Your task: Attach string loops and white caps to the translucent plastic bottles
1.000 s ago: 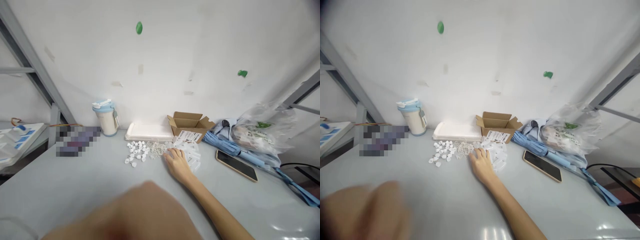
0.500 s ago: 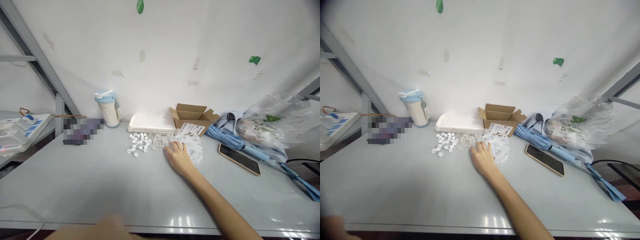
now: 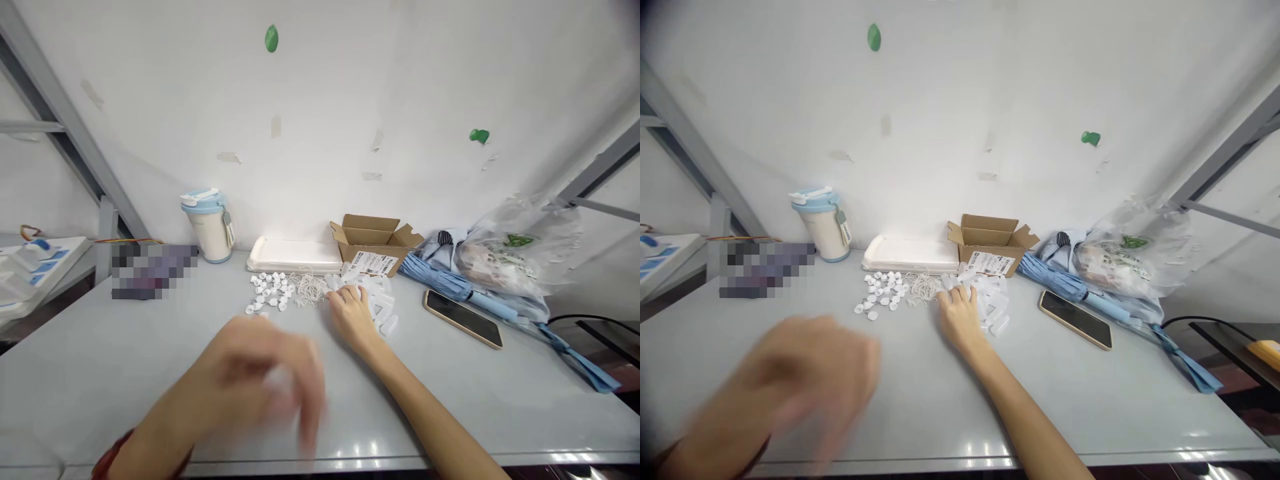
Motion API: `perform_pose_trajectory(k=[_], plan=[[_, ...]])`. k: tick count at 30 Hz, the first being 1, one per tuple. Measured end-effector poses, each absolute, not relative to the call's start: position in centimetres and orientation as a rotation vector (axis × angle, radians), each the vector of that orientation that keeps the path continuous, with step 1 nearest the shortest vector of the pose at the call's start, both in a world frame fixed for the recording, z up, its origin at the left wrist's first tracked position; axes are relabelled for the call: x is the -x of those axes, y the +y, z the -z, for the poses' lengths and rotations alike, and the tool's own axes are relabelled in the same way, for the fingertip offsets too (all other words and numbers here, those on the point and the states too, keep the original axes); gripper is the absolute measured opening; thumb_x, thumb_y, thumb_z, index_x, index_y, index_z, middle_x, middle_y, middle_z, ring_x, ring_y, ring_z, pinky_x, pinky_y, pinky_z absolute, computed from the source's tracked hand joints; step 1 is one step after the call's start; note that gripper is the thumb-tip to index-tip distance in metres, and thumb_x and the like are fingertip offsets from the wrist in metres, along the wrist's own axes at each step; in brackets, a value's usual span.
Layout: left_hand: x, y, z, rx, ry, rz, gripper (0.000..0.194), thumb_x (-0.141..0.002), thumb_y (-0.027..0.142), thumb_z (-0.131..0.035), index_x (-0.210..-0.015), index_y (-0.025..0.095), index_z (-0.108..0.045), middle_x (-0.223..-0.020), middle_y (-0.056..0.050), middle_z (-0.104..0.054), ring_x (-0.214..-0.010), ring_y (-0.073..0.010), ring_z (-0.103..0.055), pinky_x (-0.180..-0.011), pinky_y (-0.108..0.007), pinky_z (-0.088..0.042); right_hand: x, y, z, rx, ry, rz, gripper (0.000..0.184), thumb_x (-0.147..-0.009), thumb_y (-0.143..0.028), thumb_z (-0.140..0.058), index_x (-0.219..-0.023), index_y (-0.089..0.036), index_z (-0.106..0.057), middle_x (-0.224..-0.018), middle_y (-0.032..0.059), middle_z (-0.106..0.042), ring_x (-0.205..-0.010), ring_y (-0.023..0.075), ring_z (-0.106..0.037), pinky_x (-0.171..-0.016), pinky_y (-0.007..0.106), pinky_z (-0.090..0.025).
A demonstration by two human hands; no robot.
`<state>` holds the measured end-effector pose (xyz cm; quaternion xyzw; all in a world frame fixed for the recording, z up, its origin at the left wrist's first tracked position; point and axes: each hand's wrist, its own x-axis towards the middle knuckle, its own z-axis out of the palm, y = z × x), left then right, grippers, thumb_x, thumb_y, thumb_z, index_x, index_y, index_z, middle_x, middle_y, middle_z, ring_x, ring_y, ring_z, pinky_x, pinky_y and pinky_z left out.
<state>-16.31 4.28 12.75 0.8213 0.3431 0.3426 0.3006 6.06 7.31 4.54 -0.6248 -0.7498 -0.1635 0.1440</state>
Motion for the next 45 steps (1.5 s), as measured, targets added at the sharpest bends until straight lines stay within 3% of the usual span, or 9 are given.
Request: perform_pose_trajectory(k=[4, 8, 12, 15, 22, 27, 31, 36, 45], plan=[[14.0, 11.6, -10.5, -2.685, 0.932, -0.717, 0.02, -0.088, 0.017, -0.045, -0.091, 0.018, -0.065, -0.088, -0.006, -0.068, -0.083, -0.0212, -0.06, -0.07, -0.033, -0.05, -6.4, 7.3, -5.0, 1.772, -1.941, 0.327, 0.016, -0.088, -0.013, -0.042, -0.089, -0.017, -0.057, -0.086, 0.0081, -0.065, -0.088, 0.0228, -0.055, -0.087, 0.041, -0.035], [13.2, 14.0, -6.6, -3.039, 0.874, -0.565, 0.029, -0.081, -0.002, -0.04, -0.089, 0.014, -0.062, -0.098, -0.011, -0.064, -0.095, -0.0253, -0.054, -0.076, -0.037, -0.044, -6.8, 6.9, -5.2, 1.645, -1.759, 0.029, 0.008, -0.085, -0.022, -0.045, -0.081, -0.019, -0.052, -0.08, 0.0035, -0.064, -0.075, 0.019, -0.057, -0.074, 0.033, -0.041], [13.2, 13.3, -4.8, -3.088, 0.865, -0.577, 0.026, -0.085, 0.0, -0.04, -0.082, 0.015, -0.061, -0.083, -0.009, -0.063, -0.086, -0.0249, -0.053, -0.071, -0.036, -0.04, -6.5, 6.1, -5.5, 1.596, -1.658, -0.176, 0.012, -0.085, -0.03, -0.047, -0.079, -0.02, -0.05, -0.077, 0.0021, -0.061, -0.066, 0.017, -0.054, -0.06, 0.028, -0.043], [13.3, 13.3, -4.7, -3.067, 0.932, -0.677, 0.022, -0.088, 0.005, -0.043, -0.082, 0.015, -0.062, -0.079, -0.008, -0.063, -0.083, -0.0241, -0.053, -0.07, -0.035, -0.039, -5.8, 5.4, -5.5, 1.573, -1.645, -0.246, 0.014, -0.085, -0.033, -0.048, -0.088, -0.02, -0.052, -0.086, 0.0059, -0.063, -0.079, 0.0207, -0.058, -0.053, 0.026, -0.043], [13.8, 14.3, -4.8, -2.858, 1.097, -0.995, 0.015, -0.09, 0.015, -0.05, -0.092, 0.016, -0.065, -0.08, -0.006, -0.068, -0.079, -0.0229, -0.056, -0.07, -0.035, -0.041, -4.6, 5.0, -4.5, 1.486, -1.778, -0.223, 0.021, -0.086, -0.028, -0.048, -0.104, -0.017, -0.052, -0.095, 0.0099, -0.066, -0.089, 0.0235, -0.061, -0.073, 0.036, -0.05], [13.4, 13.9, -5.3, -2.644, 1.187, -1.193, 0.013, -0.088, 0.017, -0.053, -0.079, 0.017, -0.063, -0.076, -0.003, -0.068, -0.072, -0.0182, -0.058, -0.068, -0.031, -0.045, -4.5, 4.9, -4.6, 1.457, -1.77, -0.333, 0.032, -0.088, -0.028, -0.045, -0.117, -0.016, -0.05, -0.099, 0.0124, -0.065, -0.089, 0.0239, -0.063, -0.067, 0.034, -0.051], [12.7, 12.0, -6.0, -2.47, 1.142, -1.269, 0.013, -0.086, 0.017, -0.055, -0.076, 0.019, -0.063, -0.073, 0.0, -0.067, -0.066, -0.0147, -0.058, -0.063, -0.027, -0.046, -4.0, 4.5, -5.2, 1.379, -1.715, -0.53, 0.033, -0.088, -0.028, -0.047, -0.12, -0.019, -0.05, -0.091, 0.0075, -0.067, -0.081, 0.02, -0.063, -0.06, 0.028, -0.049], [12.4, 10.3, -6.5, -2.375, 1.01, -1.286, 0.014, -0.085, 0.015, -0.053, -0.082, 0.02, -0.065, -0.074, 0.0, -0.068, -0.068, -0.0154, -0.059, -0.064, -0.028, -0.047, -3.3, 4.3, -5.3, 1.286, -1.651, -0.731, 0.034, -0.089, -0.029, -0.047, -0.121, -0.018, -0.051, -0.085, 0.0054, -0.068, -0.075, 0.0177, -0.063, -0.061, 0.028, -0.049], [12.4, 9.8, -6.4, -2.454, 0.752, -1.312, 0.021, -0.086, 0.009, -0.046, -0.096, 0.018, -0.063, -0.089, -0.006, -0.066, -0.083, -0.0172, -0.06, -0.074, -0.031, -0.05, -3.5, 4.4, -5.1, 1.273, -1.718, -0.685, 0.039, -0.088, -0.025, -0.047, -0.126, -0.017, -0.048, -0.071, 0.0, -0.061, -0.066, 0.0145, -0.057, -0.062, 0.026, -0.046]])
